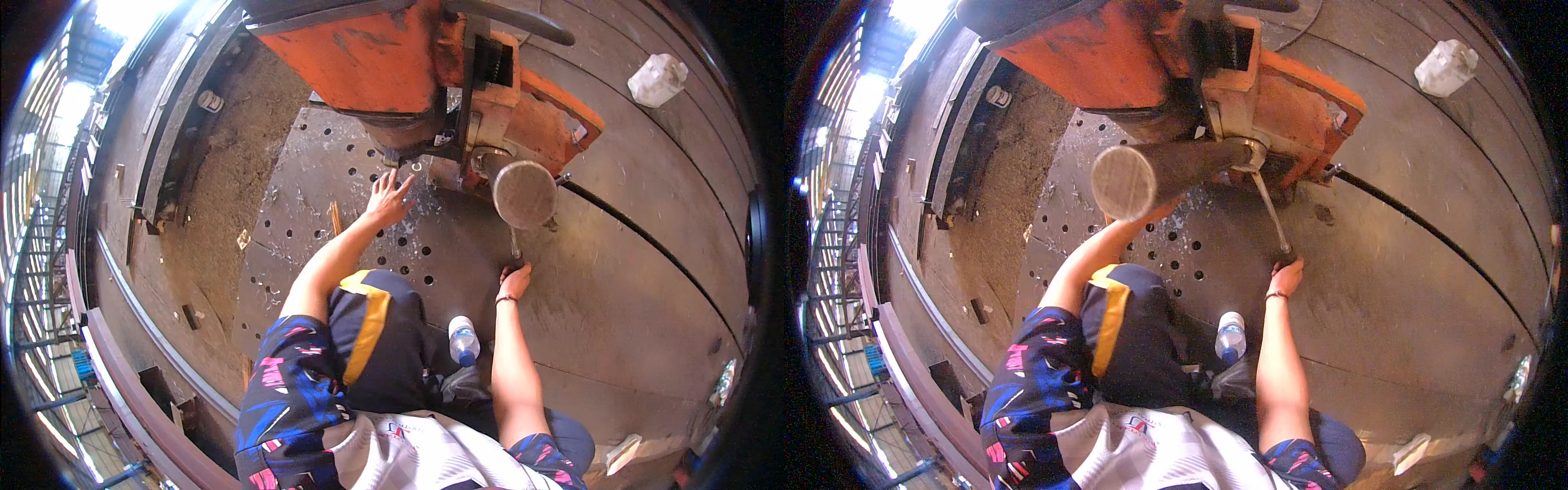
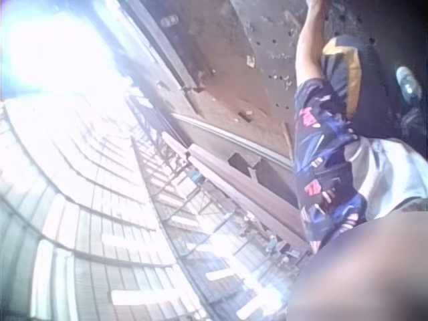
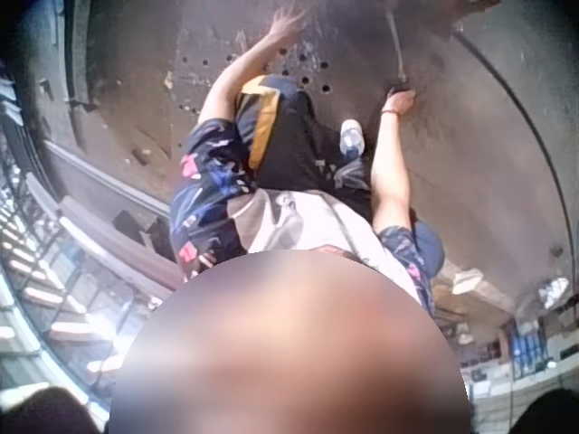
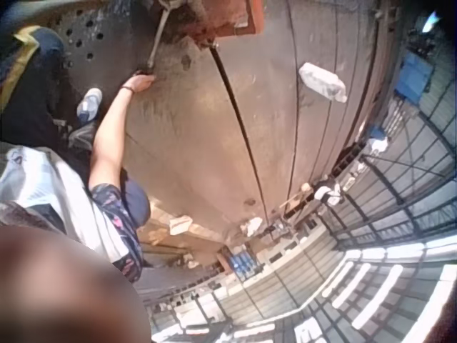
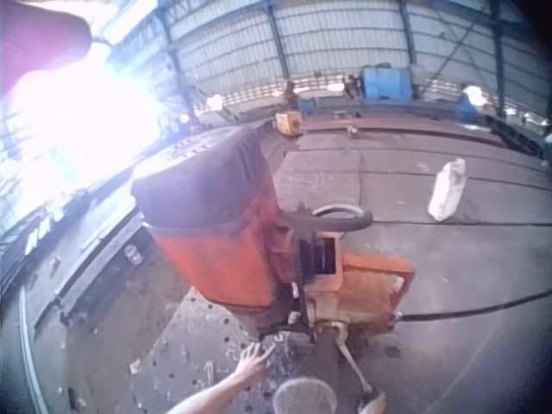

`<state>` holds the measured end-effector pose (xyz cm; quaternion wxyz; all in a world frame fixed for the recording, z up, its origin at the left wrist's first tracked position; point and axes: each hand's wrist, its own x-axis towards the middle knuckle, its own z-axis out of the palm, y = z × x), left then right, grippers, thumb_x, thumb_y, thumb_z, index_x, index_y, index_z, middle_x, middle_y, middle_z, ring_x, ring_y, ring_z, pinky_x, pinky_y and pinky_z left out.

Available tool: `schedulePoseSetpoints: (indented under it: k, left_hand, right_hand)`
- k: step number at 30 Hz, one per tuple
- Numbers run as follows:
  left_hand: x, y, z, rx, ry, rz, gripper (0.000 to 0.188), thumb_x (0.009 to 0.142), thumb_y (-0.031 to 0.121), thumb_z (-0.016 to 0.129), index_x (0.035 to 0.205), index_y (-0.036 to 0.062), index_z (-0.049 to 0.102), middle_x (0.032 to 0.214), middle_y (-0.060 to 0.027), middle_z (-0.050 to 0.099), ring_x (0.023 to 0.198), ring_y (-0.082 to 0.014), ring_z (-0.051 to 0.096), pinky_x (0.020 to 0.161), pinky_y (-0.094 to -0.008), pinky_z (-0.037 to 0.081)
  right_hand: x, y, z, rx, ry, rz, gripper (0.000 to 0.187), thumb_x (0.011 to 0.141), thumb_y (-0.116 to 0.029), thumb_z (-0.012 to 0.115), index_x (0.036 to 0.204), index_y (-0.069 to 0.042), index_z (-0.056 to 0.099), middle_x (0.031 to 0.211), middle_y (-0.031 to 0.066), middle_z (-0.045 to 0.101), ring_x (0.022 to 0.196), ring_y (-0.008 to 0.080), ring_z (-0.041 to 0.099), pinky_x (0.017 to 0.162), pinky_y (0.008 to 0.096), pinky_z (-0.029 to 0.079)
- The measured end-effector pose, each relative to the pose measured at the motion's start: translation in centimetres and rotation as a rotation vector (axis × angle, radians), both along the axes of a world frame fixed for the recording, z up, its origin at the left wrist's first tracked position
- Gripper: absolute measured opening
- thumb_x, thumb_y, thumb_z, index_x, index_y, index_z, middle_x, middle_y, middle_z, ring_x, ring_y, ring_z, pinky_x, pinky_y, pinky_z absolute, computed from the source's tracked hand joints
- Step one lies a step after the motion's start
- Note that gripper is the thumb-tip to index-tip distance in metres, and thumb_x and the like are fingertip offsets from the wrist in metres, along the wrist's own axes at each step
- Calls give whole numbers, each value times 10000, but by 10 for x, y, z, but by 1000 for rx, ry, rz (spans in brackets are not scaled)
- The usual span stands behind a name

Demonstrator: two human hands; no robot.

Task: The person operates a portable drill machine to create holes in a large metal sheet. They repeatedly start and stop the drill, reposition it, and pour water from a plastic bottle onto the drilling area to cool the bit and reduce debris.

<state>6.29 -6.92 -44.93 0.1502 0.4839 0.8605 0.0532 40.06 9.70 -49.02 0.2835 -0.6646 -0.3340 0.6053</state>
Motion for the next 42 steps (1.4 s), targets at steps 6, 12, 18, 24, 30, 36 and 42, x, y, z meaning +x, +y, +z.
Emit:
schedulePoseSetpoints:
  k: [6,12,18,24,30,36,42]
  left_hand:
    - [-16,37,-10,-52,117,50,585,1001,544,416,1540,335,329,1543,-284,325,1467,-475,187,1182,-627,109]
    - [-31,45,-7,-195,25,187,670,956,512,525,1545,254,336,1601,-232,251,1486,-420,189,1192,-600,126]
    - [-17,-22,-25,318,8,503,729,889,335,661,1513,116,356,1568,-218,305,1402,-438,328,1161,-550,254]
    - [22,-125,-2,540,-13,603,633,887,224,682,1453,104,426,1486,-185,430,1376,-389,379,1146,-504,298]
    - [45,-189,9,572,-35,689,598,903,213,672,1442,90,443,1440,-171,474,1345,-357,420,1127,-497,312]
    - [49,-185,23,708,-129,736,564,936,217,647,1432,50,436,1413,-176,494,1330,-354,440,1122,-469,332]
    - [44,-158,56,871,-263,761,529,959,196,634,1425,41,438,1394,-181,512,1312,-340,467,1105,-446,364]
  right_hand:
    - [2,2,4,75,-102,53,597,1023,-472,263,642,-83,508,505,26,498,395,142,438,384,288,326]
    - [2,2,-3,75,-157,72,639,1023,-491,254,617,-78,527,490,32,503,386,155,442,388,299,340]
    - [17,10,0,-3,-125,133,579,1015,-479,283,705,-83,570,555,38,553,428,159,494,402,309,375]
    - [25,20,13,-78,23,174,510,1002,-470,335,793,-84,594,633,46,606,478,156,536,419,306,407]
    - [29,27,31,-79,-18,63,544,1010,-537,340,849,-81,590,652,58,614,507,177,562,438,321,422]
    - [46,46,50,-63,-3,-53,627,986,-627,365,790,-76,589,648,53,614,533,181,563,449,328,414]
    - [79,69,75,15,49,-118,695,961,-689,400,764,-53,596,640,61,600,542,177,540,466,322,396]
